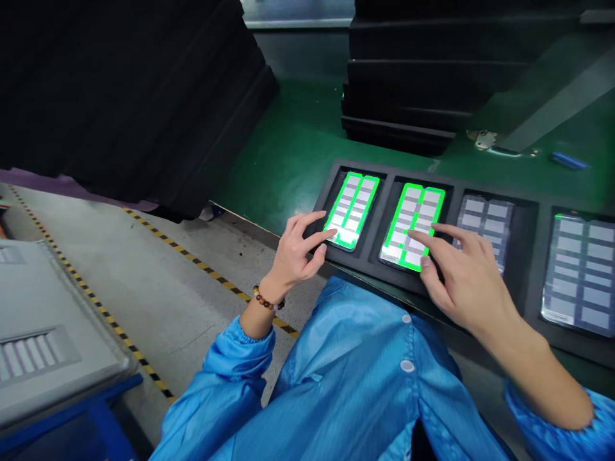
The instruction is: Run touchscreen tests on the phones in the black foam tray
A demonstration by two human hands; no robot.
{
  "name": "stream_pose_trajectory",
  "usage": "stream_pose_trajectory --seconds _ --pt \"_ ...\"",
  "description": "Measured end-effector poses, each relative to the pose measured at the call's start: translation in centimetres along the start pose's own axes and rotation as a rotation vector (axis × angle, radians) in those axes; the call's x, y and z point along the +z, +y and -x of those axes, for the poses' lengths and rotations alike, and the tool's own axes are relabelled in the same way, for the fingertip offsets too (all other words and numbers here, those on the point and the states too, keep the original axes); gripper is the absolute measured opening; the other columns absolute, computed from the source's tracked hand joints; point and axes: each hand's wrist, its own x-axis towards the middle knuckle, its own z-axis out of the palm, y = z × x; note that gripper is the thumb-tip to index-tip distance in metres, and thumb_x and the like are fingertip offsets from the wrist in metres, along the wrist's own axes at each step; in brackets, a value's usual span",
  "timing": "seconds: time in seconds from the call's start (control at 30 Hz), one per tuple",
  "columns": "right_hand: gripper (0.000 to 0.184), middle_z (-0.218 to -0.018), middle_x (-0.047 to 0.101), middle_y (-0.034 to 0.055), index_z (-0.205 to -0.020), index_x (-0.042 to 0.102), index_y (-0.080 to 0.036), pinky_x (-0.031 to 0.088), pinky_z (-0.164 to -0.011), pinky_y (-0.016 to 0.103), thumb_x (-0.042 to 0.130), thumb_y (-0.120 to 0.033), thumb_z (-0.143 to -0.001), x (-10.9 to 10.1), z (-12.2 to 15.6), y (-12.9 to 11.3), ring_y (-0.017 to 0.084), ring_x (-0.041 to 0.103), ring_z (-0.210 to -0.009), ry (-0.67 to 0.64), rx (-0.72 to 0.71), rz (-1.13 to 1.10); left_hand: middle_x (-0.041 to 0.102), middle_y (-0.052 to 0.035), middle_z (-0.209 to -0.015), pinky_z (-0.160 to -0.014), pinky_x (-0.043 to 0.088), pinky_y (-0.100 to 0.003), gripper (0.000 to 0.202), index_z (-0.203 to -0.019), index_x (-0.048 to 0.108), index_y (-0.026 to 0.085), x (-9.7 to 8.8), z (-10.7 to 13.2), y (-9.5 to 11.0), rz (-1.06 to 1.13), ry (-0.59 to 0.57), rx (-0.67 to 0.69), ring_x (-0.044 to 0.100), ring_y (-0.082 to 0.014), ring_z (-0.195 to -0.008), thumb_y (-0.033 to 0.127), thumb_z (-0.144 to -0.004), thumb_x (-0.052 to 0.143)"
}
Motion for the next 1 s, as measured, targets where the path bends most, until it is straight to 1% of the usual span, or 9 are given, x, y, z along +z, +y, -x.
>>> stream_pose_trajectory --seconds 0.07,0.17,0.3,0.43,0.57,0.67,0.73,0.83,1.0 --pt "0.043 -0.128 0.075 0.0127 -0.149 0.062 -0.018 0.048 -0.111 0.057 0.052 -0.022 -0.107 0.0 -0.3 0.2 0.038 0.060 -0.139 0.009 0.006 0.002 0.061 -0.0115 -0.159 -0.121 0.050 -0.062 0.040 -0.135 0.080 0.030 0.0 0.0 0.0 0.002 0.009 0.020 0.056 -0.0318 -0.141 0.033 -0.109 0.049" --pt "0.038 -0.130 0.072 0.0146 -0.142 0.066 -0.017 0.048 -0.112 0.054 0.053 -0.020 -0.106 -0.2 0.1 0.1 0.034 0.063 -0.133 0.037 -0.083 -0.054 0.061 -0.0117 -0.159 -0.121 0.050 -0.060 0.041 -0.136 0.079 0.030 0.0 0.0 0.0 0.010 0.021 0.031 0.055 -0.0315 -0.141 0.032 -0.109 0.049" --pt "0.036 -0.128 0.073 0.0127 -0.140 0.066 -0.019 0.047 -0.114 0.053 0.054 -0.017 -0.105 -0.6 1.1 -0.2 0.030 0.065 -0.129 0.035 -0.169 -0.132 0.064 -0.0110 -0.157 -0.120 0.051 -0.061 0.042 -0.134 0.080 0.029 0.1 0.0 0.0 -0.001 0.039 -0.006 0.056 -0.0315 -0.138 0.033 -0.110 0.046" --pt "0.041 -0.130 0.073 0.0124 -0.147 0.063 -0.022 0.049 -0.109 0.053 0.051 -0.020 -0.107 -0.5 0.7 0.1 0.032 0.063 -0.134 0.005 -0.084 -0.071 0.065 -0.0115 -0.155 -0.121 0.050 -0.061 0.042 -0.131 0.081 0.029 0.2 -0.2 0.0 -0.005 0.067 -0.037 0.057 -0.0316 -0.139 0.035 -0.111 0.045" --pt "0.047 -0.137 0.072 0.0158 -0.153 0.060 -0.019 0.049 -0.113 0.060 0.046 -0.029 -0.110 0.0 -2.0 1.0 0.038 0.057 -0.143 -0.032 0.089 0.017 0.066 -0.0107 -0.155 -0.120 0.051 -0.062 0.044 -0.132 0.081 0.029 0.3 -0.1 -0.1 -0.003 0.059 -0.054 0.057 -0.0318 -0.139 0.037 -0.112 0.043" --pt "0.050 -0.144 0.070 0.0166 -0.156 0.058 -0.018 0.046 -0.118 0.064 0.041 -0.031 -0.111 0.4 -4.1 1.7 0.040 0.054 -0.147 -0.028 0.187 0.026 0.065 -0.0105 -0.155 -0.121 0.050 -0.062 0.045 -0.132 0.081 0.030 0.4 0.0 -0.2 -0.007 0.051 -0.069 0.057 -0.0320 -0.139 0.039 -0.112 0.042" --pt "0.051 -0.144 0.070 0.0160 -0.156 0.058 -0.019 0.044 -0.119 0.065 0.040 -0.032 -0.111 0.5 -4.8 2.0 0.040 0.052 -0.148 -0.023 0.200 0.021 0.065 -0.0108 -0.155 -0.121 0.050 -0.062 0.045 -0.133 0.081 0.030 0.5 0.1 -0.2 -0.012 0.046 -0.076 0.057 -0.0321 -0.139 0.040 -0.113 0.042" --pt "0.049 -0.142 0.071 0.0150 -0.154 0.059 -0.019 0.044 -0.120 0.063 0.040 -0.031 -0.111 0.3 -4.2 1.8 0.038 0.053 -0.147 -0.013 0.165 0.015 0.065 -0.0114 -0.154 -0.121 0.051 -0.060 0.046 -0.133 0.081 0.029 0.4 0.1 -0.1 -0.018 0.053 -0.078 0.057 -0.0315 -0.139 0.039 -0.113 0.041" --pt "0.044 -0.137 0.074 0.0125 -0.150 0.062 -0.023 0.043 -0.119 0.058 0.045 -0.027 -0.110 -0.1 -1.7 -0.5 0.034 0.058 -0.142 -0.019 0.095 -0.052 0.066 -0.0132 -0.152 -0.119 0.052 -0.057 0.042 -0.131 0.081 0.026 0.3 -0.3 0.1 -0.005 0.095 -0.070 0.057 -0.0302 -0.137 0.035 -0.113 0.044"
